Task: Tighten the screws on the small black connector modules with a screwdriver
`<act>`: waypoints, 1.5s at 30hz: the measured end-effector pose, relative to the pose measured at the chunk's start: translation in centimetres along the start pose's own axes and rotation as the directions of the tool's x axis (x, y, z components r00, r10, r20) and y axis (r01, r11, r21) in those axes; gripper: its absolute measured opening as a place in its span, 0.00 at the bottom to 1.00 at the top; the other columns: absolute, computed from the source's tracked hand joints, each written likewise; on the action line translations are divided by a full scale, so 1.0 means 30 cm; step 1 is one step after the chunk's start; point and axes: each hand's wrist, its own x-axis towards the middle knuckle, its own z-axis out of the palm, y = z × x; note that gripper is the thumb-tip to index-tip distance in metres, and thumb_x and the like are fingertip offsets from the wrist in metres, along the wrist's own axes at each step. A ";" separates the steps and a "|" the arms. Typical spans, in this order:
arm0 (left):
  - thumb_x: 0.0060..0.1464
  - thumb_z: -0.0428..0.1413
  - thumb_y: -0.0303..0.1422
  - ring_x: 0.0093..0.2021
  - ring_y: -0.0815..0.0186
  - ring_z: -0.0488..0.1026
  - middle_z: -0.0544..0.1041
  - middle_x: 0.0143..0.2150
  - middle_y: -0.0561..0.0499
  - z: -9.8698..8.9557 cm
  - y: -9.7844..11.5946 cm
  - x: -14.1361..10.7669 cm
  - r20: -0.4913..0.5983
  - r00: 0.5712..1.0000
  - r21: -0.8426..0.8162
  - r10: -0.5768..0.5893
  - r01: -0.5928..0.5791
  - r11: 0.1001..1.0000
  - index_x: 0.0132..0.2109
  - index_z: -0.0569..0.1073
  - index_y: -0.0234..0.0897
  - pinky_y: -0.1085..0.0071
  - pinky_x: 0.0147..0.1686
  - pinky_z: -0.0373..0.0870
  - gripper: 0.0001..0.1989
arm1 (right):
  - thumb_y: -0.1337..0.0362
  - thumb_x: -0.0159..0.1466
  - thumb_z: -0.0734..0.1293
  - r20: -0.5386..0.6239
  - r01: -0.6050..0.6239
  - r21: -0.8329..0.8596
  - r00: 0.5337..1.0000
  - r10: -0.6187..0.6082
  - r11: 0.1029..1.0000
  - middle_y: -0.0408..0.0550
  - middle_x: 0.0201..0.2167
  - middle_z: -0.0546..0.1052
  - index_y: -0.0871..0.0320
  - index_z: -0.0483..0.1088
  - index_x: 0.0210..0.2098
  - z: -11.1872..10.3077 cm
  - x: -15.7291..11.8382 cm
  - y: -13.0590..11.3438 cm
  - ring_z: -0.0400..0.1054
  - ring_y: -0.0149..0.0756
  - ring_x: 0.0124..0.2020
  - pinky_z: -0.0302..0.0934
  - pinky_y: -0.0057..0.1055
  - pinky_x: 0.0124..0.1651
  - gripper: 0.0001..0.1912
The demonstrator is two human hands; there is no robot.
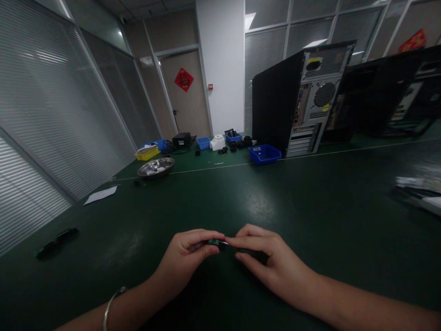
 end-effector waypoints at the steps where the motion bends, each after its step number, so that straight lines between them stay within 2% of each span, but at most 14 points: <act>1: 0.50 0.62 0.27 0.42 0.60 0.78 0.82 0.42 0.48 0.002 -0.001 0.001 0.001 1.000 -0.043 -0.025 0.025 0.999 0.41 0.81 0.41 0.67 0.44 0.73 0.10 | 0.73 0.64 0.64 0.000 0.001 0.003 1.000 -0.001 1.000 0.47 0.40 0.74 0.49 0.71 0.54 0.001 0.000 0.000 0.69 0.36 0.40 0.66 0.32 0.43 0.20; 3: 0.49 0.62 0.26 0.40 0.61 0.78 0.82 0.41 0.48 0.004 -0.002 0.001 0.001 0.999 -0.085 -0.050 0.050 0.995 0.40 0.81 0.41 0.67 0.43 0.74 0.10 | 0.73 0.65 0.64 -0.004 0.007 0.006 1.000 -0.007 1.000 0.47 0.40 0.74 0.49 0.71 0.54 0.003 0.001 0.002 0.69 0.36 0.39 0.66 0.32 0.43 0.20; 5: 0.49 0.62 0.27 0.41 0.60 0.78 0.82 0.41 0.48 0.005 -0.001 -0.001 -0.012 1.000 -0.048 -0.024 0.024 0.999 0.40 0.82 0.41 0.67 0.43 0.74 0.10 | 0.73 0.65 0.64 -0.008 0.006 0.008 1.000 -0.006 1.000 0.47 0.40 0.74 0.49 0.71 0.54 0.003 0.002 0.004 0.70 0.36 0.39 0.66 0.32 0.43 0.20; 9: 0.53 0.61 0.30 0.44 0.59 0.77 0.82 0.42 0.48 0.002 0.009 -0.008 0.003 0.991 0.218 0.132 -0.130 0.967 0.43 0.81 0.43 0.66 0.47 0.71 0.10 | 0.74 0.64 0.64 0.003 0.015 -0.007 1.000 -0.015 1.000 0.47 0.40 0.74 0.50 0.71 0.54 0.003 0.002 0.006 0.70 0.36 0.39 0.65 0.31 0.42 0.21; 11: 0.54 0.60 0.30 0.45 0.59 0.77 0.82 0.43 0.49 0.000 0.011 -0.010 0.024 0.984 0.292 0.178 -0.178 0.940 0.44 0.81 0.44 0.66 0.48 0.71 0.10 | 0.74 0.64 0.64 0.004 0.019 -0.011 1.000 -0.019 1.000 0.47 0.40 0.74 0.50 0.71 0.54 0.003 0.001 0.005 0.69 0.36 0.39 0.65 0.32 0.42 0.21; 15: 0.53 0.60 0.28 0.43 0.61 0.78 0.82 0.42 0.49 -0.002 0.003 -0.008 0.020 0.987 0.227 0.161 -0.162 0.960 0.43 0.81 0.43 0.68 0.46 0.71 0.10 | 0.74 0.63 0.65 -0.009 0.006 0.004 1.000 -0.006 1.000 0.47 0.39 0.74 0.50 0.72 0.53 0.005 0.000 0.003 0.69 0.36 0.39 0.65 0.31 0.42 0.21; 21: 0.51 0.61 0.26 0.42 0.62 0.77 0.82 0.41 0.50 0.003 -0.007 -0.004 0.002 0.999 0.029 0.047 -0.047 0.998 0.41 0.81 0.42 0.71 0.43 0.72 0.10 | 0.73 0.64 0.65 -0.004 0.002 0.006 1.000 -0.002 1.000 0.46 0.40 0.74 0.49 0.72 0.54 0.006 0.004 0.012 0.69 0.36 0.39 0.65 0.31 0.42 0.21; 27: 0.49 0.62 0.26 0.41 0.62 0.77 0.82 0.40 0.48 0.005 -0.001 -0.003 -0.007 1.000 -0.032 -0.004 0.004 0.999 0.40 0.82 0.40 0.71 0.42 0.72 0.10 | 0.73 0.64 0.65 0.007 -0.004 0.004 1.000 0.004 1.000 0.46 0.40 0.74 0.48 0.71 0.54 0.003 0.005 0.015 0.69 0.36 0.39 0.64 0.32 0.42 0.22; 34: 0.47 0.63 0.27 0.33 0.66 0.76 0.82 0.34 0.50 0.011 -0.002 0.001 0.023 0.993 -0.196 -0.114 0.116 0.974 0.40 0.81 0.37 0.70 0.38 0.72 0.10 | 0.74 0.64 0.64 0.002 0.006 0.028 1.000 -0.006 1.000 0.46 0.39 0.73 0.48 0.71 0.54 0.007 0.005 0.004 0.69 0.35 0.39 0.64 0.31 0.41 0.21; 37: 0.47 0.63 0.28 0.34 0.65 0.75 0.82 0.35 0.49 0.010 -0.004 0.005 0.021 0.992 -0.183 -0.126 0.127 0.975 0.41 0.80 0.36 0.69 0.39 0.71 0.11 | 0.74 0.64 0.64 0.000 0.002 0.033 1.000 -0.002 0.999 0.46 0.40 0.74 0.48 0.71 0.54 0.004 0.006 0.001 0.69 0.35 0.39 0.65 0.31 0.40 0.22; 41: 0.54 0.59 0.32 0.37 0.64 0.73 0.79 0.40 0.48 -0.008 -0.010 0.015 0.025 0.994 -0.120 -0.103 0.106 0.987 0.45 0.78 0.37 0.67 0.41 0.69 0.11 | 0.74 0.64 0.64 -0.025 -0.015 0.035 1.000 0.016 0.999 0.47 0.39 0.74 0.50 0.71 0.54 -0.001 0.007 -0.001 0.70 0.36 0.39 0.65 0.33 0.41 0.21; 43: 0.57 0.56 0.33 0.40 0.63 0.72 0.77 0.41 0.48 -0.018 -0.008 0.018 0.053 0.998 -0.047 -0.045 0.048 0.998 0.44 0.77 0.38 0.67 0.42 0.68 0.09 | 0.73 0.64 0.64 -0.056 -0.014 0.042 0.998 0.017 0.999 0.47 0.39 0.75 0.52 0.71 0.54 -0.003 0.008 0.001 0.70 0.37 0.39 0.65 0.33 0.43 0.20; 45: 0.60 0.53 0.33 0.42 0.62 0.71 0.74 0.41 0.48 -0.023 0.002 0.014 0.144 0.989 0.095 0.036 -0.050 0.994 0.42 0.77 0.38 0.67 0.43 0.66 0.09 | 0.72 0.65 0.64 -0.085 -0.011 0.049 0.996 0.016 0.999 0.48 0.40 0.75 0.53 0.72 0.53 -0.005 0.009 0.004 0.70 0.37 0.40 0.65 0.34 0.43 0.19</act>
